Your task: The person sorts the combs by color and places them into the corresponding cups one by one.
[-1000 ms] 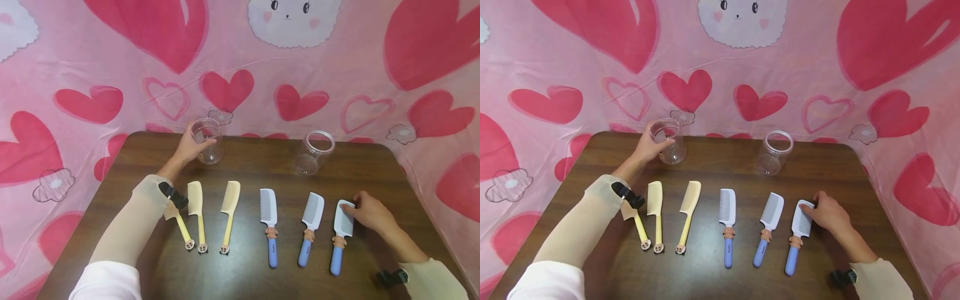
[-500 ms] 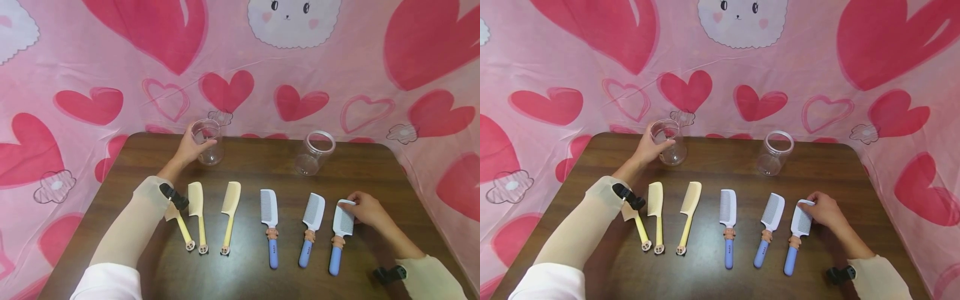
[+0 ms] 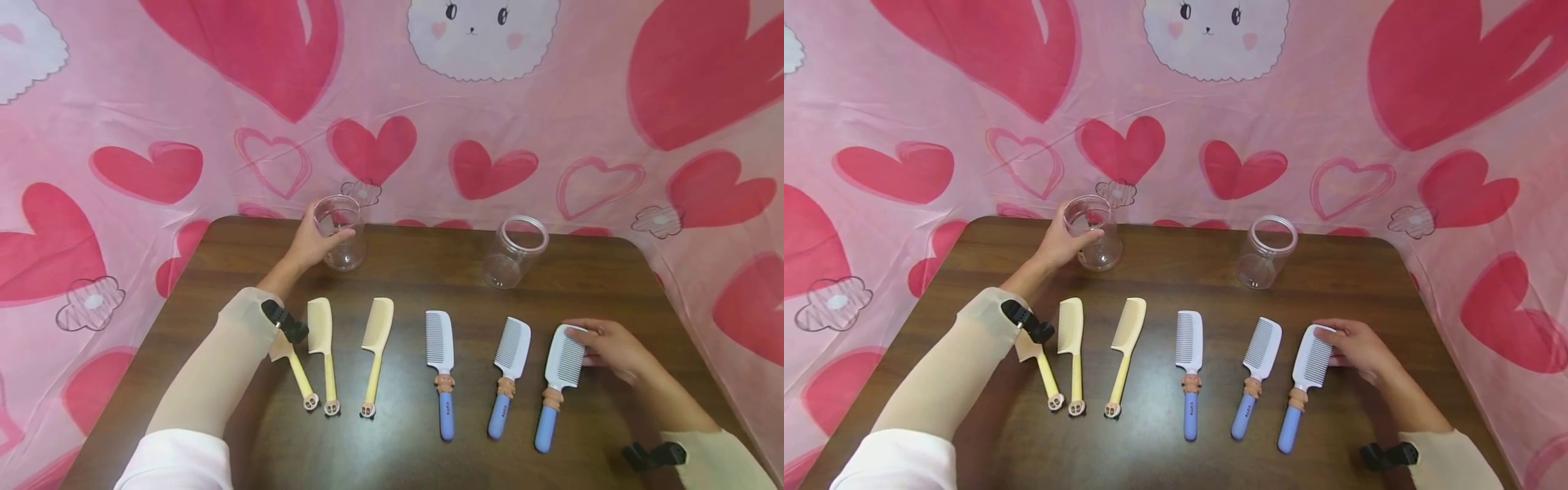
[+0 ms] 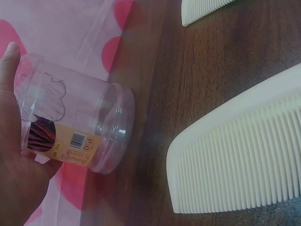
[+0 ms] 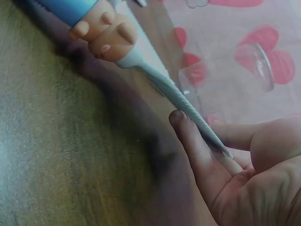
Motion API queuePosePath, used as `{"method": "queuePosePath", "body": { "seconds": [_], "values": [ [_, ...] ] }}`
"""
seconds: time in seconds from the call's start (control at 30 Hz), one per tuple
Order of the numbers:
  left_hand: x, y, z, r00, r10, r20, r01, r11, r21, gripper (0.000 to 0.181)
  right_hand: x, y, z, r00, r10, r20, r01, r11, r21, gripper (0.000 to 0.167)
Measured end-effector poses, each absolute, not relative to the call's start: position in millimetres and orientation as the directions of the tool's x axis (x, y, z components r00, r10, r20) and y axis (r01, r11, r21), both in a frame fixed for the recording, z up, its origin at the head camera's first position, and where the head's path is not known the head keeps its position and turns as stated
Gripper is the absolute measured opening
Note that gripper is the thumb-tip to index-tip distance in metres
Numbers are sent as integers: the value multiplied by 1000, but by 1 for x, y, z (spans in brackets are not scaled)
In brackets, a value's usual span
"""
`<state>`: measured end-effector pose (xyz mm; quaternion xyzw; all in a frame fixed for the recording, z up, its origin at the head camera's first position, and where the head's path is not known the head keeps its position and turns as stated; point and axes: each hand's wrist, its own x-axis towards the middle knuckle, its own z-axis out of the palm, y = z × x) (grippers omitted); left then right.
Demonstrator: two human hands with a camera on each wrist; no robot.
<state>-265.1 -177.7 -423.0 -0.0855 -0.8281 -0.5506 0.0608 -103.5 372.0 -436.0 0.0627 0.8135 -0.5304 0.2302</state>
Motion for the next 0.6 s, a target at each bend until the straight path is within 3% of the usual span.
{"method": "queuePosePath", "body": {
  "seconds": [0.33,0.6],
  "values": [
    [-263,-177,-421,-977,76,197,211,392,895,88,-100,382,-420,-873,-251,-419,365,235,-901,23],
    [-262,-177,-419,-980,70,185,197,404,893,90,-99,391,-405,-857,-399,-327,346,27,-938,43]
  ]
}}
